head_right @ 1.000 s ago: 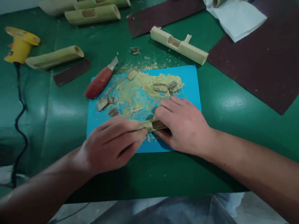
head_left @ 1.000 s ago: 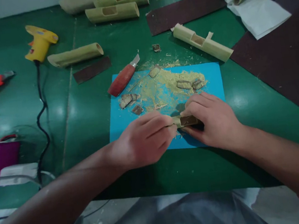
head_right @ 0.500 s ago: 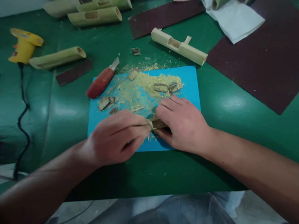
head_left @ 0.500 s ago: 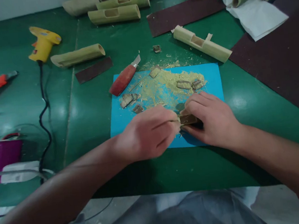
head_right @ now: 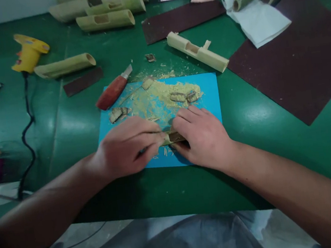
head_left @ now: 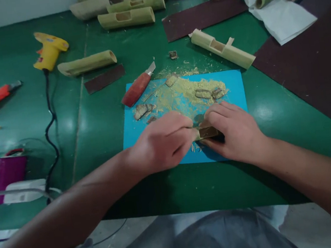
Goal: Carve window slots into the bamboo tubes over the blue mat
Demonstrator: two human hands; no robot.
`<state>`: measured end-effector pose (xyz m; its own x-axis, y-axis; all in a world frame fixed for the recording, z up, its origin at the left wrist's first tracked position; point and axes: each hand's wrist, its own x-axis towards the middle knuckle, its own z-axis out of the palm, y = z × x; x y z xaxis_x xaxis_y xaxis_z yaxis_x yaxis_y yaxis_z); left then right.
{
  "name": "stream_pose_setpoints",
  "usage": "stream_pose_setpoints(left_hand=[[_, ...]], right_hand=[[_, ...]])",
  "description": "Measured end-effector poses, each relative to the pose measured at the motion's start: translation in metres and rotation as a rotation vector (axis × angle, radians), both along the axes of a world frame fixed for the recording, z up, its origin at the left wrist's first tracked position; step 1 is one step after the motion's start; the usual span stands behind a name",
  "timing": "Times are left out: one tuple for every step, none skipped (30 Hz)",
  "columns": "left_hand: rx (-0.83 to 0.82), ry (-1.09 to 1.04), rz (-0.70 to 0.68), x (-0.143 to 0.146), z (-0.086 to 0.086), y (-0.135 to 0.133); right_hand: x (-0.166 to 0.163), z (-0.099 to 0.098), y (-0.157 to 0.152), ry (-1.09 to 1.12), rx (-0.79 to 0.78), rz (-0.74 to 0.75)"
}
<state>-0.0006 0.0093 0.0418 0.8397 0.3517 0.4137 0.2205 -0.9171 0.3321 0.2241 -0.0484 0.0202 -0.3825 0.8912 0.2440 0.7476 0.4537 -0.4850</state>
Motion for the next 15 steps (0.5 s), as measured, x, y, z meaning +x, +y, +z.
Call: stream_pose_setpoints(left_hand=[[-0.003,-0.007,0.012,0.0,-0.0004,0.0002],[-0.008,-0.007,0.011,0.0,-0.0008,0.0006],[-0.014,-0.003,-0.003,-0.0001,-0.0011,0.001],[-0.021,0.006,-0.02,-0.0001,-0.0014,0.0015],[-0.026,0.009,-0.029,-0.0001,-0.0017,0.002],[-0.033,0.012,-0.021,0.0001,-0.0018,0.0025],[-0.042,0.015,-0.005,0.0003,-0.002,0.0029],[-0.05,0.01,0.007,0.0007,-0.0021,0.0031],[-0.058,0.002,0.002,0.001,-0.0023,0.0033],[-0.064,-0.005,-0.012,0.0014,-0.0026,0.0034],[-0.068,-0.012,-0.025,0.0018,-0.0028,0.0034],[-0.071,-0.016,-0.028,0.0021,-0.0029,0.0035],[-0.073,-0.017,-0.021,0.0022,-0.0028,0.0036],[-0.076,-0.012,-0.011,0.0023,-0.0026,0.0038],[-0.079,-0.004,-0.008,0.0022,-0.0023,0.004]], right_hand=[[0.0001,-0.0002,-0.0001,-0.001,0.004,-0.003],[0.0001,-0.0004,-0.0001,-0.002,0.007,-0.001],[0.0001,-0.0005,-0.0001,-0.004,0.008,0.004],[0.0,-0.0006,0.0,-0.005,0.007,0.009],[-0.0001,-0.0006,0.0001,-0.005,0.009,0.009],[-0.0003,-0.0006,0.0002,-0.004,0.012,0.006],[-0.0005,-0.0005,0.0004,-0.004,0.016,0.002],[-0.0007,-0.0005,0.0006,-0.006,0.02,-0.002],[-0.0009,-0.0004,0.0008,-0.008,0.025,-0.003],[-0.0011,-0.0003,0.001,-0.011,0.027,-0.002],[-0.0012,-0.0002,0.0012,-0.013,0.026,-0.002],[-0.0014,-0.0002,0.0013,-0.015,0.022,-0.004],[-0.0016,-0.0001,0.0013,-0.016,0.017,-0.008],[-0.0018,0.0,0.0013,-0.016,0.012,-0.012],[-0.002,0.0,0.0012,-0.015,0.007,-0.014]])
